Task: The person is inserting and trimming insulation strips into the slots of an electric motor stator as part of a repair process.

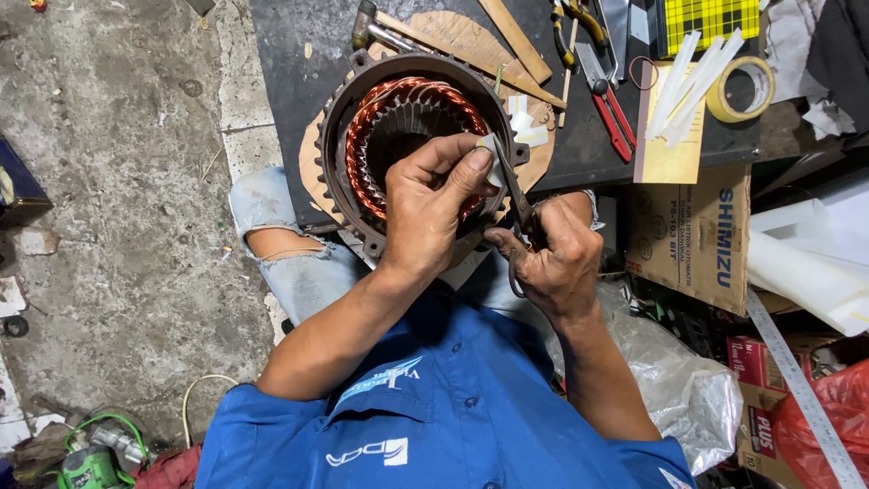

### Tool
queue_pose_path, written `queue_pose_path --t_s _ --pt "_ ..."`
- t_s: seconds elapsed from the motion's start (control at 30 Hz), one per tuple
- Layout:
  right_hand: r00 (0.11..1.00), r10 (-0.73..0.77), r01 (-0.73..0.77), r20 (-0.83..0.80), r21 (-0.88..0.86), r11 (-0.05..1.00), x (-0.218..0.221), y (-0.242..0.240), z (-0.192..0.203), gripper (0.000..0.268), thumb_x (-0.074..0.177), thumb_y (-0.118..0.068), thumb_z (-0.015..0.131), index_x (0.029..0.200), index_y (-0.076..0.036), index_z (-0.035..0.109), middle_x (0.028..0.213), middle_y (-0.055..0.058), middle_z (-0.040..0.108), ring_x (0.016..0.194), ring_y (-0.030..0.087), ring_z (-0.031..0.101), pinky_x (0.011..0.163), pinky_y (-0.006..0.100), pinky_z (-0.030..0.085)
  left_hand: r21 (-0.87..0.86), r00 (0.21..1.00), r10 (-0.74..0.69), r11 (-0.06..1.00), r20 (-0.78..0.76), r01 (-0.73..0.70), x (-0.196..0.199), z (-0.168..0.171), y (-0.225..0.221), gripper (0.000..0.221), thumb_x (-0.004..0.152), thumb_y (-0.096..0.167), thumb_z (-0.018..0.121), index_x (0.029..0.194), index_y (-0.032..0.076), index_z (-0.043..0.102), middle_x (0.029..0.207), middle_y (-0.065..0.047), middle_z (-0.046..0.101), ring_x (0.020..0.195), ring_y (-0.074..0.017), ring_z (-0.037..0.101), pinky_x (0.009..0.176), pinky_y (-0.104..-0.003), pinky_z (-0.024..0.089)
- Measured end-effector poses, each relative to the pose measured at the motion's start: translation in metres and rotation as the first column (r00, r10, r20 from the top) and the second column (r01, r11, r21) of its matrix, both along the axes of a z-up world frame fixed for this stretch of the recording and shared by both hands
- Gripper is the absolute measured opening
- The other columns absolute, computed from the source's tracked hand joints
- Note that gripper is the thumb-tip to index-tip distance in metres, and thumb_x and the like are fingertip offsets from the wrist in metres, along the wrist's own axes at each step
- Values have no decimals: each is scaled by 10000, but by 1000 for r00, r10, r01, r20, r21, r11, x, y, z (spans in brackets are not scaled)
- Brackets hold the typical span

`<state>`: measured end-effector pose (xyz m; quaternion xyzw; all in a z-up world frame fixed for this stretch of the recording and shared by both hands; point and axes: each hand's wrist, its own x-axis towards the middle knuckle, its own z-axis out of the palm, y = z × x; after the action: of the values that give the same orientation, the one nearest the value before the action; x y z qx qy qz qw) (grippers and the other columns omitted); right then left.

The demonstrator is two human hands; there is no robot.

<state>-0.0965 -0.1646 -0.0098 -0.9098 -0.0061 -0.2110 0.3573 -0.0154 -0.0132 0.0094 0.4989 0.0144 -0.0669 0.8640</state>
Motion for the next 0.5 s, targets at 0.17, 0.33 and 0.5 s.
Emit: queue_pose_path --t_s 0.17,0.33,0.5 --pt "1000 1 -1 1 -4 1000 -1 0 -2 477 905 -399 871 746 -56 580 609 107 486 580 341 595 549 358 505 -35 1000 17 999 -13 -17 -1 -2 -3 199 955 148 774 1057 -22 747 830 -113 725 782 -133 707 709 -301 653" --pt "1000 -8 7 -14 -28 1000 1 3 6 477 920 -405 853 767 -51 573 622 107 479 591 349 593 555 381 511 -20 1000 -4 1000 -14 3 -3 0 -4 184 951 128 775 1053 -24 754 836 -110 723 799 -129 703 707 -303 649" --pt "995 -80 82 -52 47 996 -3 4 -2 483 883 -442 881 739 -80 595 592 90 500 581 333 608 574 348 508 0 1000 -20 1000 13 20 -6 -7 -8 166 952 134 766 1032 -11 750 851 -131 734 776 -174 744 687 -318 657"
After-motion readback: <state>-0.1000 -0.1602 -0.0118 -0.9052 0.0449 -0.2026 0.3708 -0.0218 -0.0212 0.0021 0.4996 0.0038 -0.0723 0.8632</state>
